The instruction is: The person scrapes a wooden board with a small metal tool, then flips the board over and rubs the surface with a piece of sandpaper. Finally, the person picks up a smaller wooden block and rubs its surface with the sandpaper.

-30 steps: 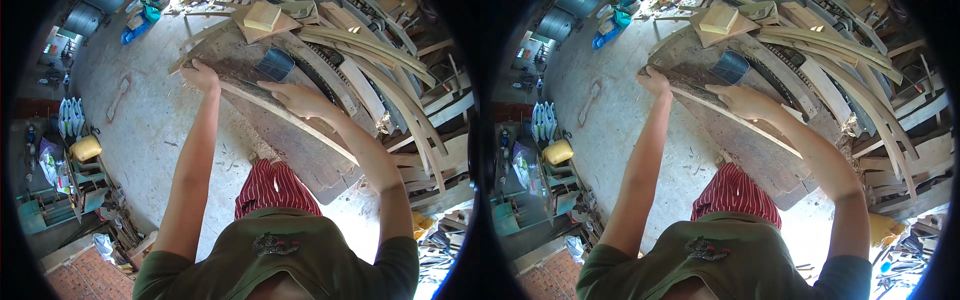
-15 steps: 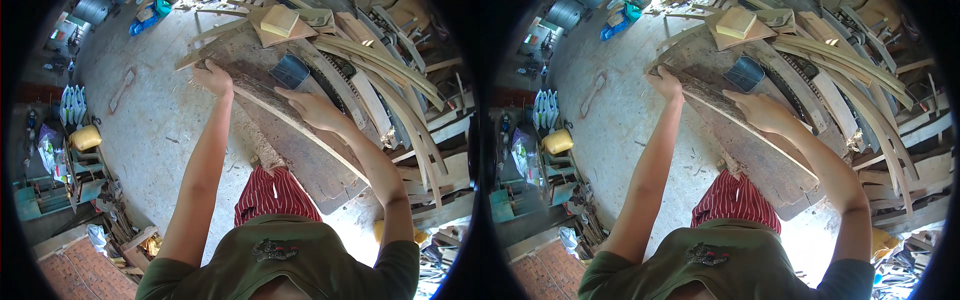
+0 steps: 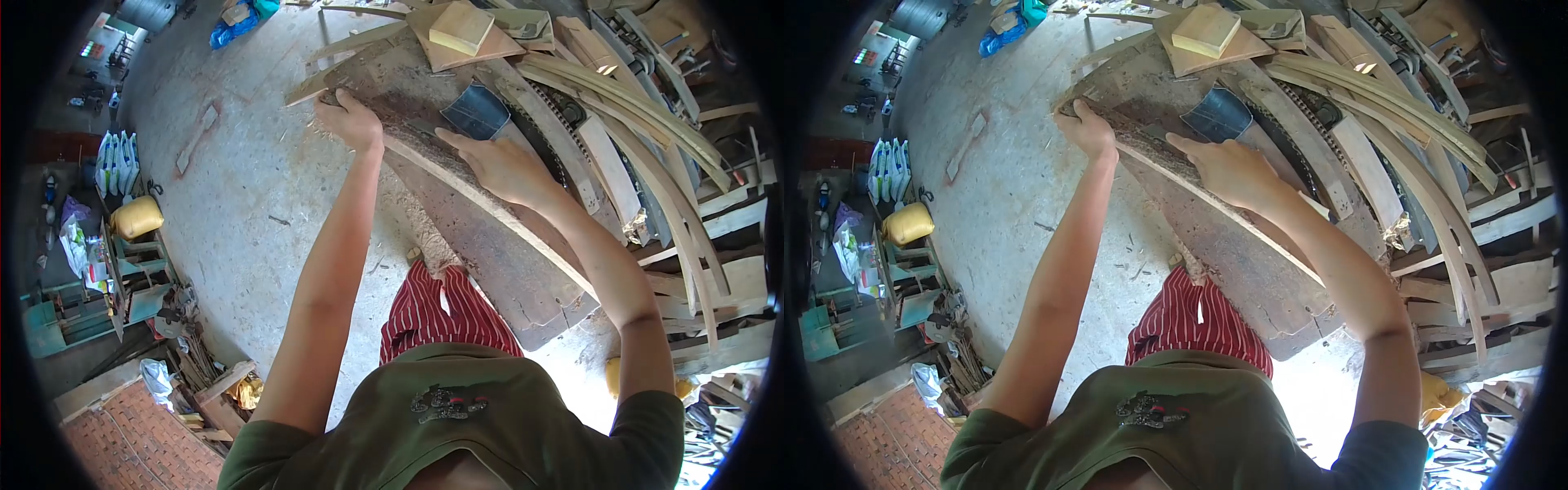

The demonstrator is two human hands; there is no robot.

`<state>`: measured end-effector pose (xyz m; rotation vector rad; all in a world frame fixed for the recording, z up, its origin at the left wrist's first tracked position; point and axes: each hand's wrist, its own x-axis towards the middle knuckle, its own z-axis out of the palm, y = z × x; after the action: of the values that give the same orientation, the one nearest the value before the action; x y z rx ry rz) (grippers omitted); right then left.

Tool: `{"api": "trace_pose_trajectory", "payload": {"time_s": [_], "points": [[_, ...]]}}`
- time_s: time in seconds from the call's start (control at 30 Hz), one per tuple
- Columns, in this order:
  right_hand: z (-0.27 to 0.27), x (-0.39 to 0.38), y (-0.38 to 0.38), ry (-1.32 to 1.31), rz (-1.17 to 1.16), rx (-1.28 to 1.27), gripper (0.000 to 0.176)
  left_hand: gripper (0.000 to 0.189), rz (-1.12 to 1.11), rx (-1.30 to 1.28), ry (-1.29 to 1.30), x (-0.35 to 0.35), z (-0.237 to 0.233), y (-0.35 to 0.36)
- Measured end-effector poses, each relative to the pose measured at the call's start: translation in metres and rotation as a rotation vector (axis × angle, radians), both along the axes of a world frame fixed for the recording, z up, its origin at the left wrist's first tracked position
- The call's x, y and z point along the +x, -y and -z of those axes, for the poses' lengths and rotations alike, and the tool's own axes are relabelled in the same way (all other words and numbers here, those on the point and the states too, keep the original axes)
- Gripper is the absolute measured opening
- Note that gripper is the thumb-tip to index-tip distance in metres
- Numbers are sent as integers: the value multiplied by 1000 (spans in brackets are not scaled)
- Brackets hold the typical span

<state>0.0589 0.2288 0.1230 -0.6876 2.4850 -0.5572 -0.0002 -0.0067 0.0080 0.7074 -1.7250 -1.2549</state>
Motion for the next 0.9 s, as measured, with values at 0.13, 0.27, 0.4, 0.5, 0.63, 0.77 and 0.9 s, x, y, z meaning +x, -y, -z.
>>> {"api": "trace_pose_trajectory", "payload": {"time_s": [0.13, 0.27, 0.4, 0.5, 0.63, 0.77, 0.9], "points": [[-4, 14, -3, -50, -26, 34, 52, 42, 25, 16, -19, 1, -3, -1], [0, 13, 11, -18, 7, 17, 62, 42, 90, 80, -94, -1, 6, 3], [1, 1, 23, -88, -47, 17, 69, 41, 64, 77, -58, 5, -6, 0], [-25, 11, 1, 13, -84, 122, 69, 41, 42, 109, -57, 2, -3, 1], [-11, -1, 20, 80, -24, 66, 68, 43, 49, 143, -36, 5, 1, -2], [-15, 0, 18, -11, -39, 30, 68, 44, 87, 192, -144, 0, 3, 2], [-27, 11, 4, 55, -49, 111, 69, 44, 30, 173, -75, 4, -1, -4]]}}
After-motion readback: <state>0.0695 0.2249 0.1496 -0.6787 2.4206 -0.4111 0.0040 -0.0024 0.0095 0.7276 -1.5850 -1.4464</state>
